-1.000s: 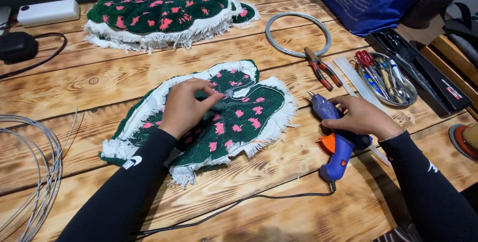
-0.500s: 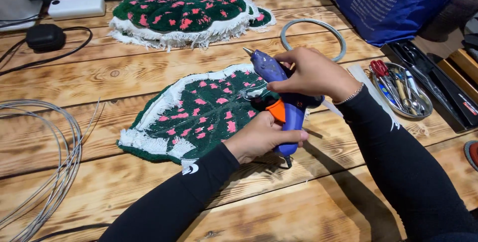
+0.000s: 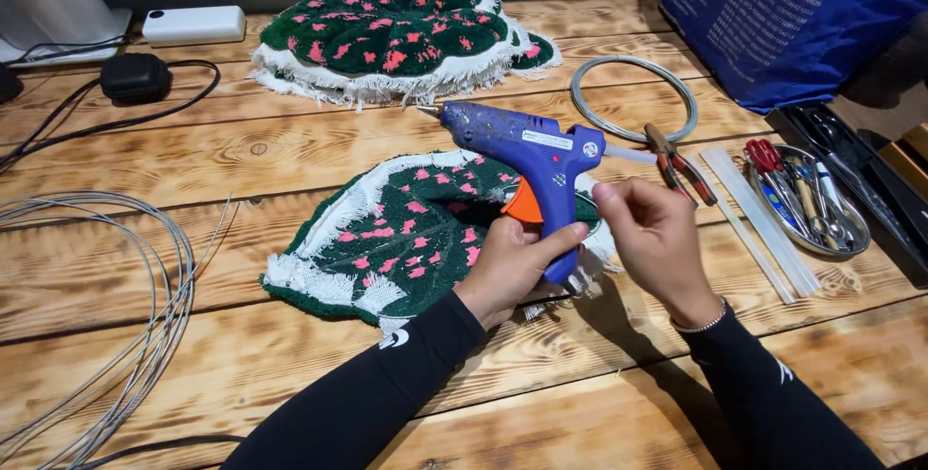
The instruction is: The person creates a decorative leaf-shaped item by gluing and trimming fabrics and wire.
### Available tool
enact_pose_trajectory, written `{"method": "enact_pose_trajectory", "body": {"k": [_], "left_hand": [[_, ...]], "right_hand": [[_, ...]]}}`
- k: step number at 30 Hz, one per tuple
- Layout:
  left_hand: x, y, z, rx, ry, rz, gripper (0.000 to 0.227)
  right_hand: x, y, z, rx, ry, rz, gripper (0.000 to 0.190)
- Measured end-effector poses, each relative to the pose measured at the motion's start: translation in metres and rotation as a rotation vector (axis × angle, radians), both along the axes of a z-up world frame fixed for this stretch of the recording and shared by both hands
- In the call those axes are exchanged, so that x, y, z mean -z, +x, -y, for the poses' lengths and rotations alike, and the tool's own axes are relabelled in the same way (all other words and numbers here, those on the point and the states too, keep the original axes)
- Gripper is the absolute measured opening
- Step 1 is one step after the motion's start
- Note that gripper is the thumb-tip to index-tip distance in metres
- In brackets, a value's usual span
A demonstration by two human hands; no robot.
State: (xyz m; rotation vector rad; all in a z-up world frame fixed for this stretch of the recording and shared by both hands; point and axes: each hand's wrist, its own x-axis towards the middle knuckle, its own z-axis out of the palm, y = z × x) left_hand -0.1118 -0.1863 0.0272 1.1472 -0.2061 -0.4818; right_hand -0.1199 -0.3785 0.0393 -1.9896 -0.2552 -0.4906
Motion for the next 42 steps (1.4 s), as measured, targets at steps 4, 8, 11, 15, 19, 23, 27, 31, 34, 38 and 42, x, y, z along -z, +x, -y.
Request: {"method": "enact_pose_trajectory", "body": {"k": [4,8,11,15,19,23,27,31,34,38,42], "left_hand": [[0.008,-0.006,0.009,-0.041,-0.051,0.068,0.032],[0.017,-0.011,0.0,-0.088,-0.049,0.233,0.039],[0.014,-0.015,-0.017,-0.078,0.014,0.268,0.036],[-0.002,-0.021,-0.066,-0.064,0.247,0.236,0.024],[0.01,-0.009,-0.161,-0.399,0.547,0.479,0.021],[0.014,-0.02,-0.23,-0.632,1.017,0.606,0.023],[0.031,-0.025,-0.258,-0.594,1.076,0.672,0.034],[0.04,-0.023,-0.264,-0.523,0.961,0.547,0.048],[0.052,-0.02,-0.265,-0.504,0.777,0.396,0.059],[0.054,-0.02,-0.265,-0.54,0.613,0.286,0.068],[0.055,-0.02,-0.271,-0.564,0.673,0.223,0.066]], "right_hand": [[0.009,0.018,-0.005,-0.141,0.421,-0.358,0.024],[0.035,0.037,0.001,-0.591,0.91,-0.649,0.026],[0.004,0.032,-0.036,-0.53,0.834,-0.824,0.038],[0.006,0.051,-0.048,-0.476,0.861,-0.974,0.047],[0.021,0.071,-0.039,-0.496,0.777,-0.931,0.047],[0.025,0.075,-0.042,-0.462,0.723,-0.936,0.045],[0.044,0.083,-0.032,-0.325,0.587,-1.003,0.044],[0.055,0.089,-0.017,-0.317,0.499,-1.026,0.043],[0.051,0.09,-0.014,-0.255,0.444,-1.043,0.045],[0.027,0.086,-0.022,-0.129,0.254,-1.087,0.046],[0.028,0.09,-0.014,-0.116,0.121,-1.129,0.048]]}}
